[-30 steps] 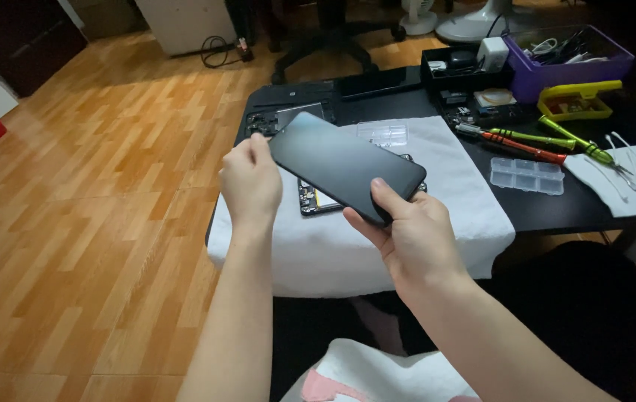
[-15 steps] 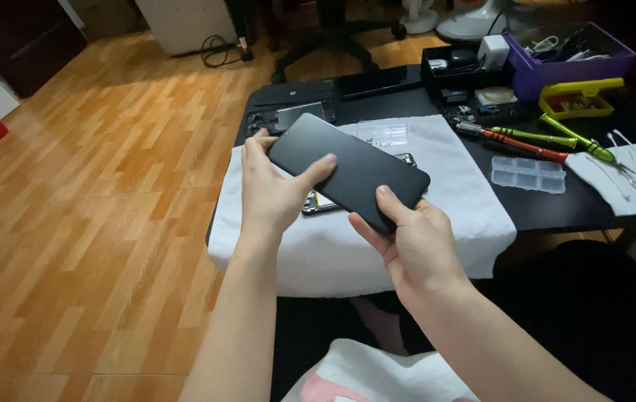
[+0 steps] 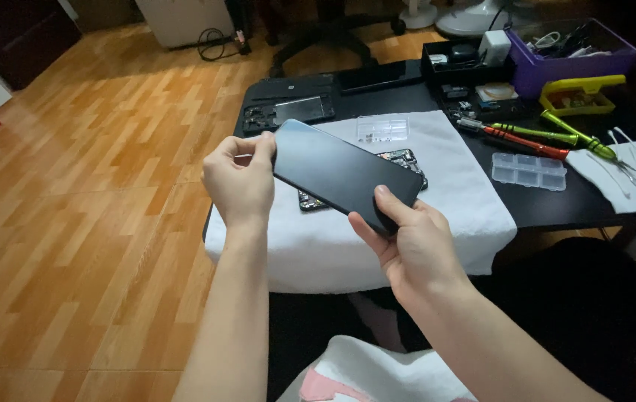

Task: Disassembling a smartphone to access internal components and screen connectors using a screwdriver and prying tools.

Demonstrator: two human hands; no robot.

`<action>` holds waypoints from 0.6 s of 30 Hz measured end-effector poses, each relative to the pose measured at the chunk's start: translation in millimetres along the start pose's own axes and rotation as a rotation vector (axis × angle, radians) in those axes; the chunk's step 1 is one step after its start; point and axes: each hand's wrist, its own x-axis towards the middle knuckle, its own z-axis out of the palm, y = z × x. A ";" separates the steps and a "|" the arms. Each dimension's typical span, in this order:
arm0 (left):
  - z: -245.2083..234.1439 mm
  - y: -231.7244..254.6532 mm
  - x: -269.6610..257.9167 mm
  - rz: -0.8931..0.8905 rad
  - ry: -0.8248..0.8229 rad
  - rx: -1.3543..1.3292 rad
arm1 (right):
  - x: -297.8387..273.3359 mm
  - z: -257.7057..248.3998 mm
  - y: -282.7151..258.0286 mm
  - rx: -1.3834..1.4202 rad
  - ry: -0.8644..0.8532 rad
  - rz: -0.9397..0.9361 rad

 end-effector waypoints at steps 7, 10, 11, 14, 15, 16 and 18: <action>7.7 1.3 -6.7 0.039 -0.011 -0.196 | 3.3 6.0 -9.6 -0.007 0.011 -0.062; 9.1 24.1 -26.7 -0.012 -0.173 -0.230 | 7.8 6.5 -13.3 0.014 0.005 -0.076; 5.7 32.8 -35.8 0.027 -0.311 -0.252 | 8.2 6.4 -15.0 0.007 0.002 -0.083; -2.3 43.7 -45.8 0.072 -0.487 -0.284 | 11.0 2.3 -20.4 0.006 0.004 -0.088; -5.3 44.4 -45.9 0.078 -0.523 -0.290 | 11.9 0.5 -21.3 0.014 0.007 -0.082; -2.3 41.1 -43.1 0.077 -0.520 -0.290 | 10.8 1.7 -21.6 0.012 0.005 -0.081; 2.9 34.8 -37.3 0.043 -0.413 -0.235 | 7.9 4.6 -22.0 0.049 0.011 -0.026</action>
